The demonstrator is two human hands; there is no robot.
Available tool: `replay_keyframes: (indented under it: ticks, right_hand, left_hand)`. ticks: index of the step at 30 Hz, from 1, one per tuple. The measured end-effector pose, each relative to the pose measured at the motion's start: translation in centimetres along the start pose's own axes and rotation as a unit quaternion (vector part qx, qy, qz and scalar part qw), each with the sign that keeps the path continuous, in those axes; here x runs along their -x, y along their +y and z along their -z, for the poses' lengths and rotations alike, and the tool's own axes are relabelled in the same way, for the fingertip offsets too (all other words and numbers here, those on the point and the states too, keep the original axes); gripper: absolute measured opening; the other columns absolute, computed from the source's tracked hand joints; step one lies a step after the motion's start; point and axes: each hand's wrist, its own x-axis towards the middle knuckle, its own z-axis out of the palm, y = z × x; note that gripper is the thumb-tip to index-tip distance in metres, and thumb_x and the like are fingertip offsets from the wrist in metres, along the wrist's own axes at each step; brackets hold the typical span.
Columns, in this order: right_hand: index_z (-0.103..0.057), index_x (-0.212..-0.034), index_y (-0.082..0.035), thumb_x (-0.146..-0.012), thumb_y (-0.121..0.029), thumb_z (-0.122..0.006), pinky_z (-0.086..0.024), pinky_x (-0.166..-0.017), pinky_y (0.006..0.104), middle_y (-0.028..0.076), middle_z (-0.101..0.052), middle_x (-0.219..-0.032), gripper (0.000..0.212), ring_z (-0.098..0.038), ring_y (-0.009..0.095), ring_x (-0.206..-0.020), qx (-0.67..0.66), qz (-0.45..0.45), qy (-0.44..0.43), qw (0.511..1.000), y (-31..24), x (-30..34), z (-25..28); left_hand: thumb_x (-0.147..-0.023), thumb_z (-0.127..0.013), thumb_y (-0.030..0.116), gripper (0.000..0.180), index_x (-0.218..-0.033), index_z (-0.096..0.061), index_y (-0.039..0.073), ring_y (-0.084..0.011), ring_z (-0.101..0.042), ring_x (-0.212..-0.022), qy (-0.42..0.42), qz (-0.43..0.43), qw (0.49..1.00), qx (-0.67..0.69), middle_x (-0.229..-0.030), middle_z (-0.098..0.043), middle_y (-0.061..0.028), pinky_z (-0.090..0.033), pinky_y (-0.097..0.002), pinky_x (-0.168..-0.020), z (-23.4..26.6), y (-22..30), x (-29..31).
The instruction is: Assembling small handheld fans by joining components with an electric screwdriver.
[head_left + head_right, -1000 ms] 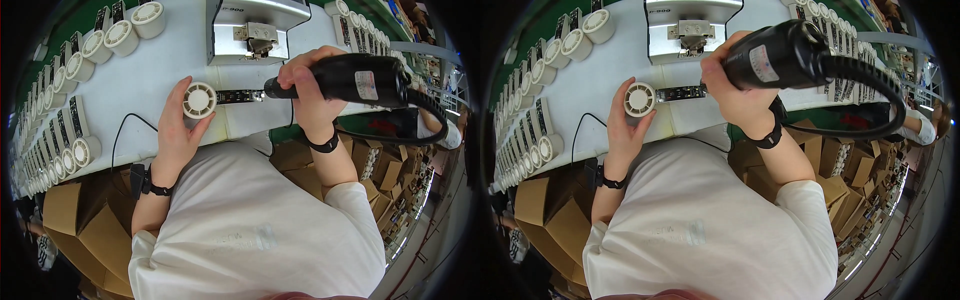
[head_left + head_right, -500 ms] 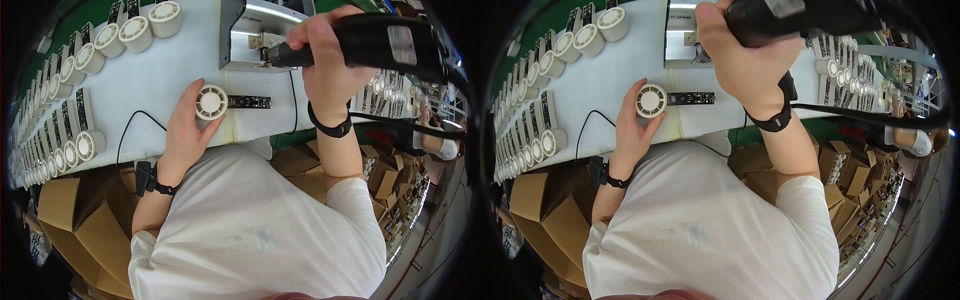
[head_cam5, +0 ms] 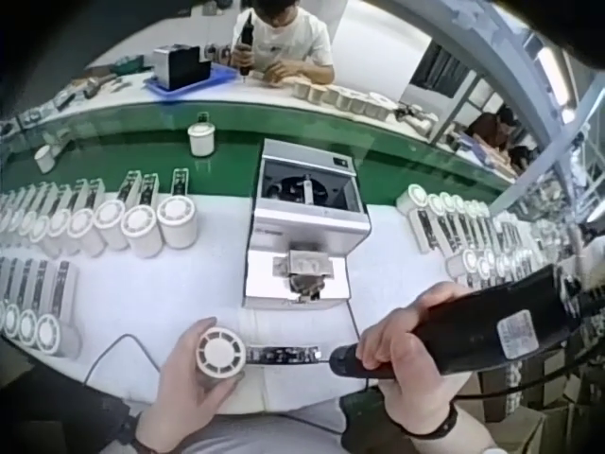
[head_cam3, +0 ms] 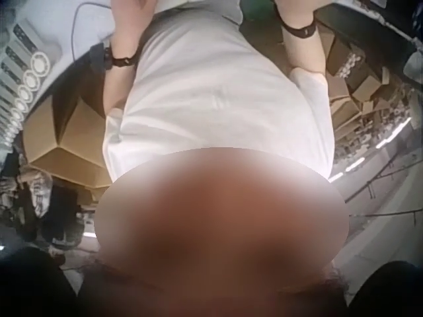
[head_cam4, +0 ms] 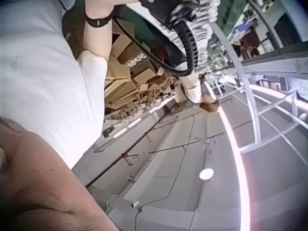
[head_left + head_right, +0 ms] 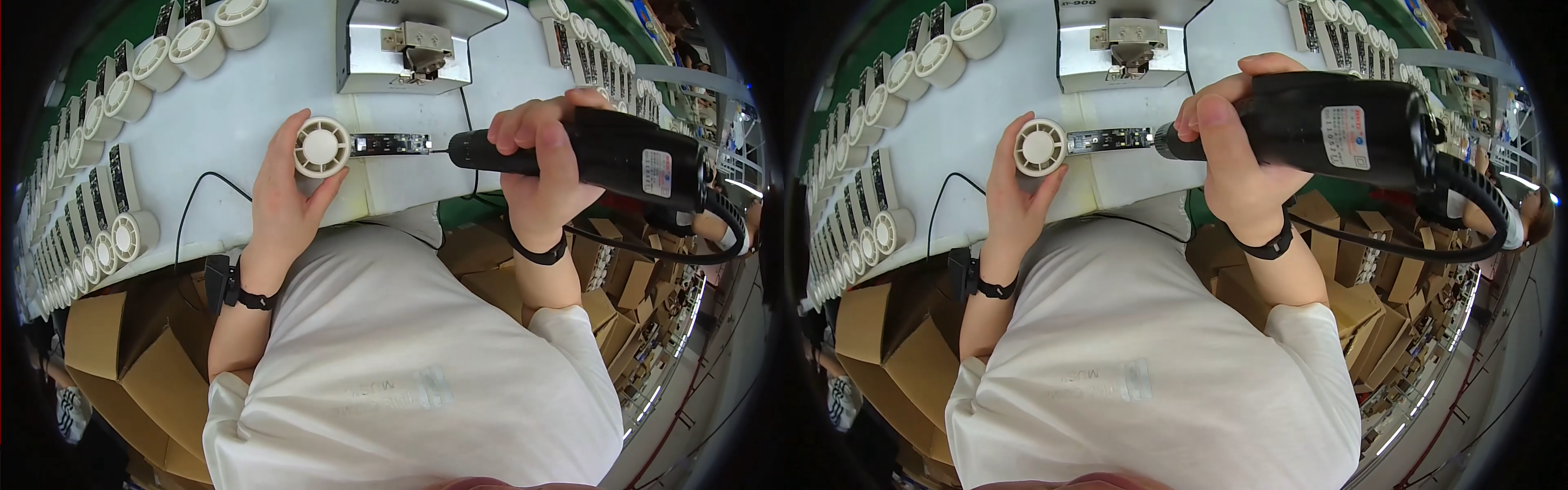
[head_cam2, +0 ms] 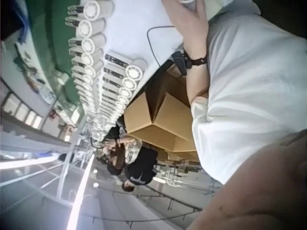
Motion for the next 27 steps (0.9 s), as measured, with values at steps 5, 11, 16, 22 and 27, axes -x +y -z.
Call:
replay_keyframes:
  ticks: [5, 11, 16, 22, 27]
  right_hand:
    - [-0.042, -0.119, 0.002, -0.087, 0.004, -0.062, -0.053, -0.061, 0.0332, 0.010, -0.061, -0.071, 0.037, -0.059, 0.017, -0.061, 0.018, -0.006, 0.011, 1.000, 0.4, 0.4, 0.3]
    - [-0.043, -0.117, 0.002, -0.087, 0.004, -0.062, -0.053, -0.061, 0.0330, 0.009, -0.061, -0.071, 0.036, -0.058, 0.016, -0.061, -0.013, -0.035, 0.042, 0.998, 1.1, 0.9, 0.2]
    - [-0.043, -0.122, -0.006, -0.090, -0.004, -0.053, -0.046, -0.061, 0.0394, 0.005, -0.050, -0.073, 0.033, -0.050, 0.020, -0.062, 0.138, -0.068, -0.035, 0.987, 1.6, 2.9, 0.6]
    - [-0.038, -0.126, -0.007, -0.091, -0.009, -0.058, -0.049, -0.062, 0.0380, 0.007, -0.052, -0.074, 0.040, -0.051, 0.019, -0.063, -0.003, -0.018, -0.047, 0.999, -1.7, 1.7, 0.9]
    - [-0.036, -0.129, -0.010, -0.092, -0.018, -0.063, -0.049, -0.062, 0.0385, 0.006, -0.052, -0.074, 0.046, -0.052, 0.019, -0.062, -0.033, -0.039, -0.024, 0.998, -3.4, 2.1, 0.5]
  left_hand:
    - [-0.080, -0.077, 0.007, 0.069, -0.139, -0.042, 0.002, -0.0361, -0.059, -0.113, 0.004, 0.004, 1.000, 0.004, -0.131, -0.054, -0.0196, -0.050, -0.0404, -0.093, -0.2, 0.1, 0.1]
    - [-0.080, -0.077, 0.007, 0.069, -0.138, -0.042, 0.001, -0.0359, -0.059, -0.113, 0.007, 0.011, 1.000, 0.002, -0.130, -0.054, -0.0193, -0.050, -0.0401, -0.094, -0.2, 0.3, 0.1]
    - [-0.079, -0.078, 0.007, 0.069, -0.138, -0.042, 0.001, -0.0353, -0.059, -0.113, 0.006, 0.015, 1.000, 0.014, -0.131, -0.054, -0.0190, -0.049, -0.0399, -0.094, -0.4, 0.2, 0.1]
    - [-0.078, -0.078, 0.008, 0.071, -0.138, -0.042, 0.000, -0.0340, -0.059, -0.113, 0.021, -0.011, 1.000, -0.012, -0.131, -0.054, -0.0186, -0.049, -0.0392, -0.094, -0.3, 0.3, 0.0]
    - [-0.079, -0.077, 0.008, 0.056, -0.128, -0.052, -0.002, -0.0329, -0.063, -0.104, 0.032, -0.219, 0.970, -0.100, -0.123, -0.059, -0.0191, -0.053, -0.0374, -0.086, -1.2, 4.4, 0.1]
